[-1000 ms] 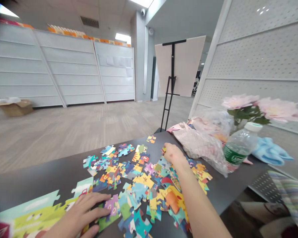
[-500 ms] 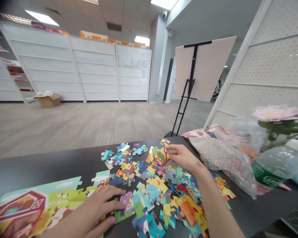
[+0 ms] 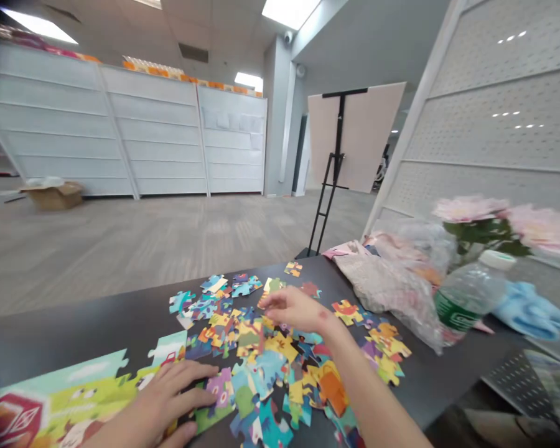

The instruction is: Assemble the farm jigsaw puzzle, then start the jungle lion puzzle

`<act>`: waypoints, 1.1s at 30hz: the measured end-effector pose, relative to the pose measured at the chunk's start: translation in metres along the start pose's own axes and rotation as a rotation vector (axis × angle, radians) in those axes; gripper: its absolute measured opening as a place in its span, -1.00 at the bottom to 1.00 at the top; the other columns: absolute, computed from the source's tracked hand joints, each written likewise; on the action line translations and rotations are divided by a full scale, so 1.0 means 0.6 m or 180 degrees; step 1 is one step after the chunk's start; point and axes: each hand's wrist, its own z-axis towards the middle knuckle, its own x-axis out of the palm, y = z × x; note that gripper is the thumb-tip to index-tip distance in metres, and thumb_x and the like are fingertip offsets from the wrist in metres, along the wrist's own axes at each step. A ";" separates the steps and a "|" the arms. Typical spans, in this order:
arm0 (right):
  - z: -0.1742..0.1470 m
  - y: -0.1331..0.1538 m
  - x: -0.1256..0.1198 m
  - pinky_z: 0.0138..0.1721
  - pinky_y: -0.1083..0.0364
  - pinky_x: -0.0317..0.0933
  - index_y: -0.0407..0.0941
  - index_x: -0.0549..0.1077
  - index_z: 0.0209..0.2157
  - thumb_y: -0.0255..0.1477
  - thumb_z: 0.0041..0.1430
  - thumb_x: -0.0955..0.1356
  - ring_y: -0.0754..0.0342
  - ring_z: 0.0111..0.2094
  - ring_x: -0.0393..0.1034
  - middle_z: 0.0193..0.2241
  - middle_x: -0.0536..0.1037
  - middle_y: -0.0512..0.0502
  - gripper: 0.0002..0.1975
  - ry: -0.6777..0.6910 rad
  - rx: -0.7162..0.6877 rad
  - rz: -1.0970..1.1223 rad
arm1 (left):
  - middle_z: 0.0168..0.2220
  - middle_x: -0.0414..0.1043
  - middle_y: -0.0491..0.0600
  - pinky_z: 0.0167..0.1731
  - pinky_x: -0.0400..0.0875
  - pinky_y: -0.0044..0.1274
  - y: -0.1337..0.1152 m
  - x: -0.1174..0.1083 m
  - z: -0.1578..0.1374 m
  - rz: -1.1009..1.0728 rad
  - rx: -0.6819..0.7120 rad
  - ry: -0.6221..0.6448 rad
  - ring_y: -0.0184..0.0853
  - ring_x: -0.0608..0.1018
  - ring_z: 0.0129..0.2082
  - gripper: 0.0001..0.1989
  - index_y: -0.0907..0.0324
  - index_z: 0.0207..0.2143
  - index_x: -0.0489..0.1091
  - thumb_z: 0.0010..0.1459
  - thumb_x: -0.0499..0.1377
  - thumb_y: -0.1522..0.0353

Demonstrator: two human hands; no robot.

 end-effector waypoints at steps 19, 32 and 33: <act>-0.178 -0.131 -0.075 0.23 -0.10 0.13 -0.19 0.47 0.12 -0.43 0.16 0.36 -0.17 0.15 0.36 0.13 0.50 -0.29 -0.54 -0.1031 0.0808 -0.1477 | 0.13 0.47 -0.08 0.05 0.48 -0.36 -0.008 0.012 -0.007 0.0085 -0.0201 -0.0477 -0.17 0.51 0.09 -0.69 -0.16 0.05 0.40 0.33 0.04 0.32; -0.113 -0.101 -0.018 0.20 -0.07 0.17 -0.10 0.39 0.21 -0.43 0.00 0.41 -0.15 0.16 0.36 0.19 0.45 -0.20 -0.33 -0.1425 0.0189 -0.0990 | 0.12 0.45 -0.02 0.06 0.43 -0.33 -0.003 0.016 -0.003 0.0165 -0.0041 -0.0401 -0.16 0.50 0.06 -0.75 -0.05 0.00 0.42 0.33 0.06 0.34; -0.114 -0.107 -0.028 0.15 -0.06 0.22 -0.11 0.41 0.18 -0.47 0.01 0.37 -0.13 0.07 0.42 0.12 0.51 -0.20 -0.37 -0.1585 0.0220 -0.0954 | 0.12 0.45 -0.03 0.05 0.44 -0.32 -0.003 0.017 -0.003 0.0176 -0.0049 -0.0404 -0.15 0.51 0.06 -0.75 -0.06 -0.01 0.42 0.32 0.06 0.34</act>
